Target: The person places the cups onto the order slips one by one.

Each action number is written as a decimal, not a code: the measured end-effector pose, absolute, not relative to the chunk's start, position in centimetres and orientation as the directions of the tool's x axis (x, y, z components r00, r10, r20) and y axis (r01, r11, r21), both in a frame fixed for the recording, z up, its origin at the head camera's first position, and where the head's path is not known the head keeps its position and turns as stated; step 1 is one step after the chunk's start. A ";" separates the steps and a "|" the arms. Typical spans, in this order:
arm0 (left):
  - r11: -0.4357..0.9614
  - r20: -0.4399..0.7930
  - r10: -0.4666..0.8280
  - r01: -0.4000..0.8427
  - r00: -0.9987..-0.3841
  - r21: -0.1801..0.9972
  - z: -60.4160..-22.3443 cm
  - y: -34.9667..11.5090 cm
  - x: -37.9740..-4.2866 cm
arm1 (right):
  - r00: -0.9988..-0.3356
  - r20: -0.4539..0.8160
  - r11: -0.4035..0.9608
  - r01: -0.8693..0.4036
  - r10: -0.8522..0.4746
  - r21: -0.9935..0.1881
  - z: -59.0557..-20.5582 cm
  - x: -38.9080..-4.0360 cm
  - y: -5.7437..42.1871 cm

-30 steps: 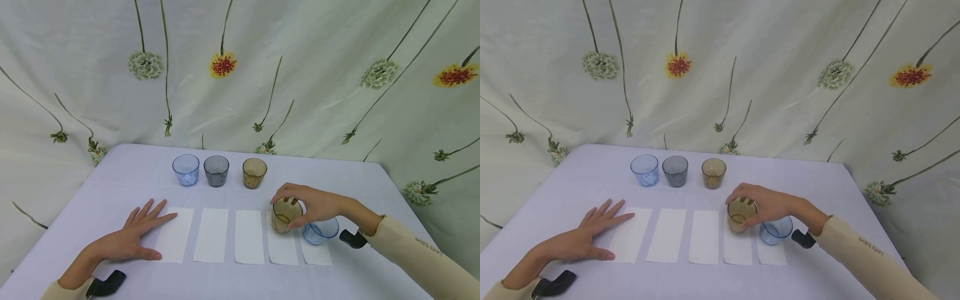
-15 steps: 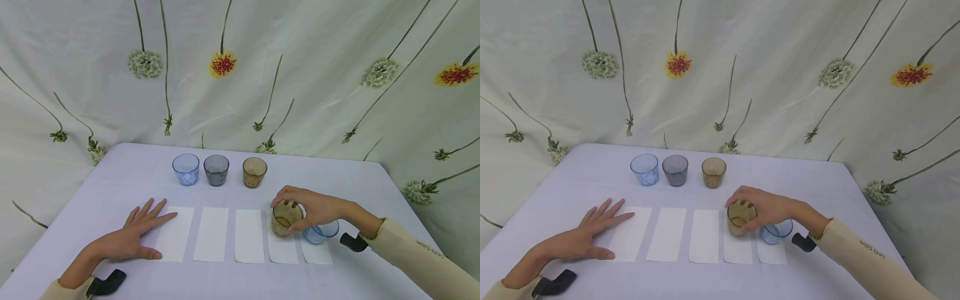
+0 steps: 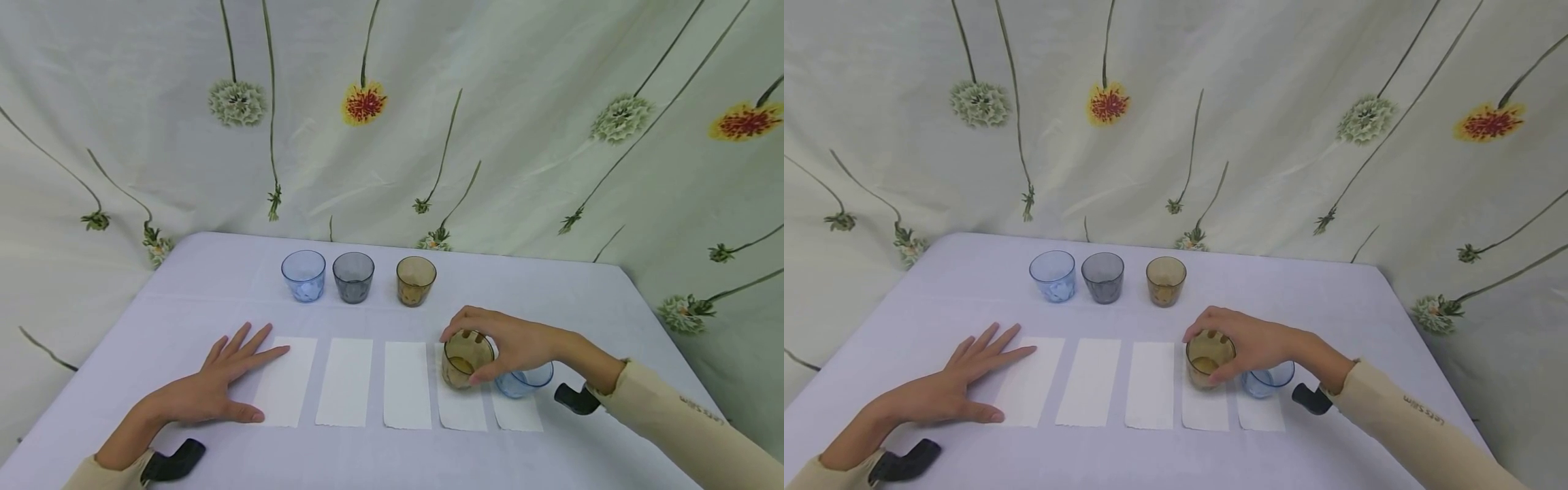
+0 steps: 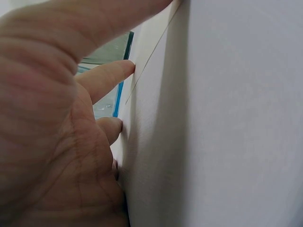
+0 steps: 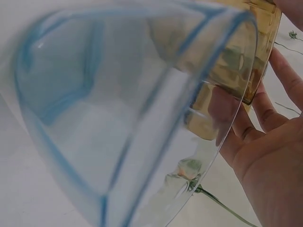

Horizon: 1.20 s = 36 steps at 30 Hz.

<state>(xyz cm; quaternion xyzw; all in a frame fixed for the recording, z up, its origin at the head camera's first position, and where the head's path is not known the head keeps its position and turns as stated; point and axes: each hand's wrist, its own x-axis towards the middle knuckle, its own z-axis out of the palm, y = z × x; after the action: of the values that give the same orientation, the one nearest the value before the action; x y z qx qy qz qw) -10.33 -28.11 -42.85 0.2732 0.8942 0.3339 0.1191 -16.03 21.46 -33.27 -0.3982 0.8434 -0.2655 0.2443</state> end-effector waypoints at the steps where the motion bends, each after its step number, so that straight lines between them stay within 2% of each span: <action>1: 0.629 -0.030 0.568 0.410 -0.823 0.661 -42.9 -28.1 -10.3 | -0.564 -0.203 0.543 -0.541 -0.801 -0.642 -33.3 -16.0 21.4; 36: 0.631 -0.041 0.568 0.403 -0.822 0.662 -42.6 -28.0 -10.3 | -0.582 -0.185 0.556 -0.563 -0.792 -0.611 -33.6 -15.5 21.3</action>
<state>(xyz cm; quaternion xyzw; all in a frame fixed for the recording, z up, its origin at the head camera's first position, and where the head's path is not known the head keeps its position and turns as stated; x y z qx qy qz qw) -10.32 -28.05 -42.60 0.2715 0.8946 0.3326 0.1238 -15.48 21.35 -33.55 -0.3971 0.8527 -0.2531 0.2262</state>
